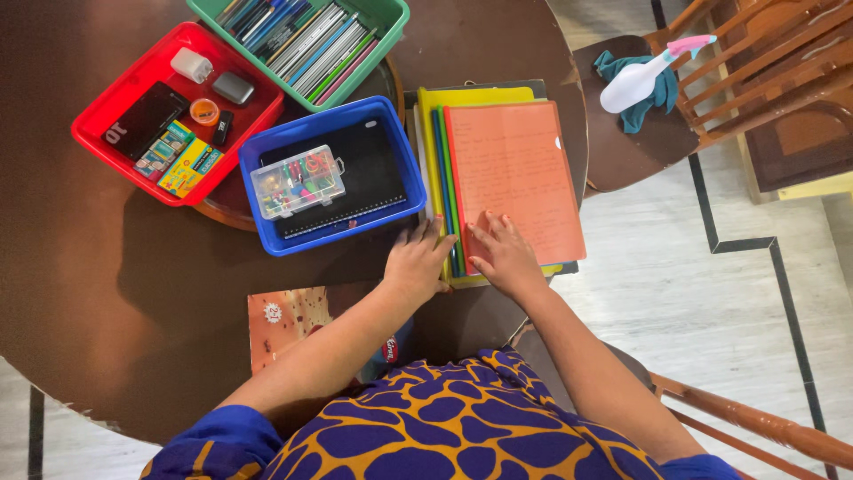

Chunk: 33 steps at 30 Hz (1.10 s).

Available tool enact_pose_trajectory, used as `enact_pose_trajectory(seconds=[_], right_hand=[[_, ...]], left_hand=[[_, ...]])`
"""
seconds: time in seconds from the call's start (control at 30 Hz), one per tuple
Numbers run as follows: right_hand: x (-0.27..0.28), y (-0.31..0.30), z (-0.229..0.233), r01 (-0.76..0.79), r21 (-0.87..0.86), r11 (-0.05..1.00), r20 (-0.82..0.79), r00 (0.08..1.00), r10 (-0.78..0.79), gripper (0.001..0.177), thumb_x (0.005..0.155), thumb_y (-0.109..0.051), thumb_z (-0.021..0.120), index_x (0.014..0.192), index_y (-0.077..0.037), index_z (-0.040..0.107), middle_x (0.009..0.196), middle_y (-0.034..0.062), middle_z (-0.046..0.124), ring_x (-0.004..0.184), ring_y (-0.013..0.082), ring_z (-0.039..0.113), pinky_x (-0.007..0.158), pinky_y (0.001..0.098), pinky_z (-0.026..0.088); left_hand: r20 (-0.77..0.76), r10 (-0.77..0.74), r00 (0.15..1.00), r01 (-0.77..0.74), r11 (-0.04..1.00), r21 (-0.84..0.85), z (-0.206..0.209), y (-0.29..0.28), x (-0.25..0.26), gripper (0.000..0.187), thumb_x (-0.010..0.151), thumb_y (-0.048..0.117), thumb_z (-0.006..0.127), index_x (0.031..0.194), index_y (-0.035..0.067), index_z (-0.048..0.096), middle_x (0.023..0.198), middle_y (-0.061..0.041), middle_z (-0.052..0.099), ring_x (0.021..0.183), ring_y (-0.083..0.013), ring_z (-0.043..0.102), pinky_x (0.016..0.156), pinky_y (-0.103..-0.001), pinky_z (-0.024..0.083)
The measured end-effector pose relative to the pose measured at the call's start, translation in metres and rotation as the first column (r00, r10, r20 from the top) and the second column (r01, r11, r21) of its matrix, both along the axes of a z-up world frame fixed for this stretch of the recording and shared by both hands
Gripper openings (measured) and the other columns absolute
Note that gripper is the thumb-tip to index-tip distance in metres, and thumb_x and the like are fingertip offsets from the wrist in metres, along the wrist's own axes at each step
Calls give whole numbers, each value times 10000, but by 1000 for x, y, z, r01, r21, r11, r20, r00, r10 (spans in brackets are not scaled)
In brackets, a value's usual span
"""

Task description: The person organizes stationery items on a round table. They move colored plastic trays containing pens, clips, and small accessories, then stack notebooks and folders, and place a spiral notebook into a blue tray.

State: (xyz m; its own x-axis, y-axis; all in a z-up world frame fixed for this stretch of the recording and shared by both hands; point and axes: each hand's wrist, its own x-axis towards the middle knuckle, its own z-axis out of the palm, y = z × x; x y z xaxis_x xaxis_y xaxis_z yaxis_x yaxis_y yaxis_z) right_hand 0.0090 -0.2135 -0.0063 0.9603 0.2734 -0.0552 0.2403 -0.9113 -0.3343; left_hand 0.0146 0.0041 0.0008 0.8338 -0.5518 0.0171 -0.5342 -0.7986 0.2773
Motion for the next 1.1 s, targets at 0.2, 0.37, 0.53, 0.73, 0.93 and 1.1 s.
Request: enact_pose_trajectory(seconds=[0.2,0.37,0.53,0.73,0.93,1.1], right_hand=[[-2,2,0,5,-15,1000,-7,1000,-5,637,852,-421,737,1448,-292,556,1570,128,406,1446,414,359,1113,523,389],[-2,2,4,36,4,999,-43,998,-36,642,851,-409,749,1451,-295,550,1586,122,394,1463,397,356,1133,514,385],[-2,-4,8,24,33,999,-87,996,-21,733,802,-404,800,1472,-305,518,1599,144,345,1484,388,307,1146,508,351],[-7,-7,19,-20,-5,1000,-112,994,19,912,669,-400,887,1480,-330,475,1600,120,335,1494,347,288,1162,484,347],[-7,-9,16,-41,-90,995,-81,996,34,884,706,-386,866,1493,-354,466,1622,72,337,1498,316,303,1137,479,360],[-3,-11,11,-49,-91,995,-67,997,43,889,704,-376,875,1493,-345,466,1613,76,341,1493,324,310,1150,481,353]], left_hand=[[-26,-26,999,27,999,44,2,1,7,1037,506,517,941,1383,147,531,1566,-187,383,1442,-348,400,1149,-506,353],[-51,-5,999,8,998,57,-2,1,8,1055,510,516,943,1400,150,512,1571,-174,371,1442,-345,384,1137,-531,351],[-9,-4,1000,4,997,74,-7,1,13,1068,525,527,933,1427,157,496,1582,-152,385,1460,-340,379,1136,-539,370],[-62,4,998,7,987,163,0,-2,15,1084,536,573,914,1444,178,474,1588,-132,365,1477,-340,350,1117,-583,362],[-95,0,995,23,970,241,2,-3,15,1087,615,642,854,1500,189,417,1620,-127,296,1477,-360,323,1118,-622,355],[-74,2,997,12,982,191,-2,-3,18,1059,619,619,861,1479,186,421,1622,-128,284,1492,-346,310,1095,-601,375]])
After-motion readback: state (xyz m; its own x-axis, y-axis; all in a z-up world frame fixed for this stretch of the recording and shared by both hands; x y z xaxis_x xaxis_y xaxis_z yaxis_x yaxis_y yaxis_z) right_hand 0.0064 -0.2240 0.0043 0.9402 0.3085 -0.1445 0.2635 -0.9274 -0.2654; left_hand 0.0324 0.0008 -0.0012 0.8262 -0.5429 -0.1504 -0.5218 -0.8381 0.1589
